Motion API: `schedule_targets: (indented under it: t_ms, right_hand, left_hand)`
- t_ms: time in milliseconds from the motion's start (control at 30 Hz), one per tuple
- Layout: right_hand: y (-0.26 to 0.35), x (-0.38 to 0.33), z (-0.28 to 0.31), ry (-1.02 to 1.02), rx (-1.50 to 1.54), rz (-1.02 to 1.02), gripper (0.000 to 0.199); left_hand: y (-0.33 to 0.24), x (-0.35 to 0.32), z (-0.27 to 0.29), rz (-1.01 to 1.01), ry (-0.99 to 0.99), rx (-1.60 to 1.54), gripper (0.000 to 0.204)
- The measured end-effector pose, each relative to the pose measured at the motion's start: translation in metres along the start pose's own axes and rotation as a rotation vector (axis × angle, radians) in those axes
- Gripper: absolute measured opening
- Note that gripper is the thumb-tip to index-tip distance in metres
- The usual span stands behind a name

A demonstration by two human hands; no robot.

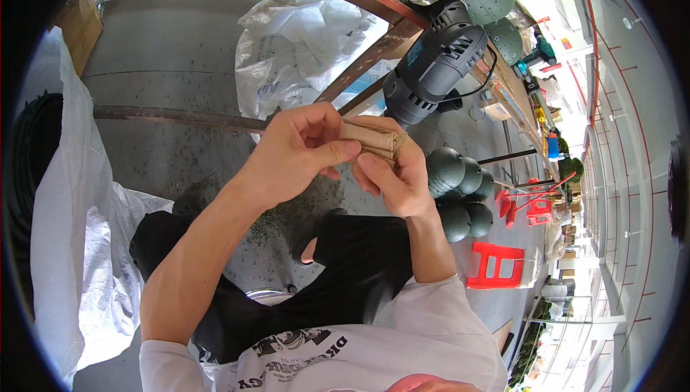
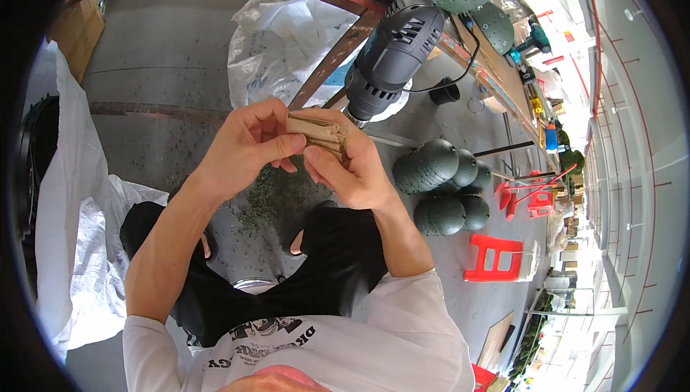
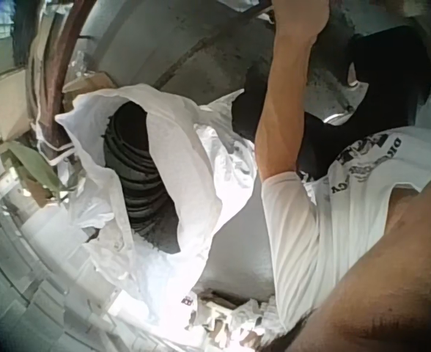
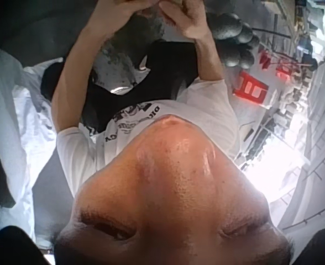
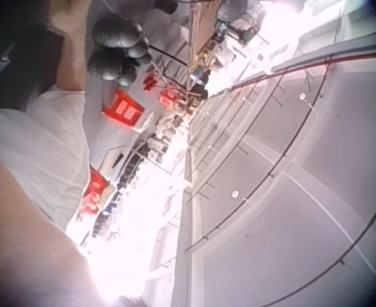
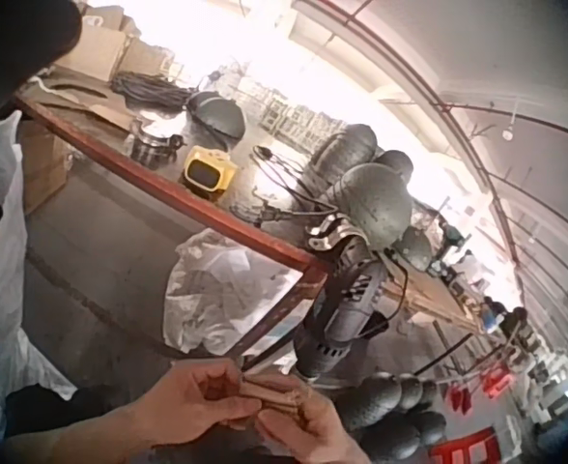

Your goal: The recorder uses a power drill to make a hole in a piece of cardboard.

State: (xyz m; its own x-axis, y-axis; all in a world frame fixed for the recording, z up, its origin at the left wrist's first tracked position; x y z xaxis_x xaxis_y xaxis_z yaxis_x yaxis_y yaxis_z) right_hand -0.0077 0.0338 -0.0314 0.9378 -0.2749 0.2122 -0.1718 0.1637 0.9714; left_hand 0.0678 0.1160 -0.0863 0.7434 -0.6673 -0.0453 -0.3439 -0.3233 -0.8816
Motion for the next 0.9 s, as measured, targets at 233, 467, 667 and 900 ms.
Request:
schedule_targets:
  t_ms: [233,467,667,900]
  right_hand:
    - [-0.005,0.005,0.009,-0.051,0.088,-0.034,0.030]
    - [-0.015,0.010,0.018,-0.174,0.111,-0.121,0.033]
    - [-0.012,0.009,0.011,-0.174,0.063,-0.138,0.033]
    - [-0.011,0.008,0.010,-0.212,0.048,-0.161,0.034]
  left_hand:
    - [0.003,0.002,-0.011,0.025,0.059,-0.099,0.020]
    - [0.002,0.005,-0.011,-0.127,-0.110,0.031,0.018]
    - [0.014,0.004,-0.009,-0.015,-0.070,-0.141,0.022]
    - [0.013,0.001,-0.010,-0.074,-0.069,-0.143,0.011]
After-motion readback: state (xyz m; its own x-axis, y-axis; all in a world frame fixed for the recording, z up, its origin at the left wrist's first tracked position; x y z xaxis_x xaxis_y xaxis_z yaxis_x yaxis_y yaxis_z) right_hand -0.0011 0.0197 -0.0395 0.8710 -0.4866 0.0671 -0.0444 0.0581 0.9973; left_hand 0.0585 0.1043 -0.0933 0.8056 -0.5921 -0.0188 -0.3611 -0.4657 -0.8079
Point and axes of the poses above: each hand's wrist, its own x-axis towards the middle knuckle, its own z-axis out of the back of the hand, y = z × x, the point moved 9 cm from there along x, towards the middle knuckle, and after that the axes turned 15 degrees about -y, right-handed, at the moved point
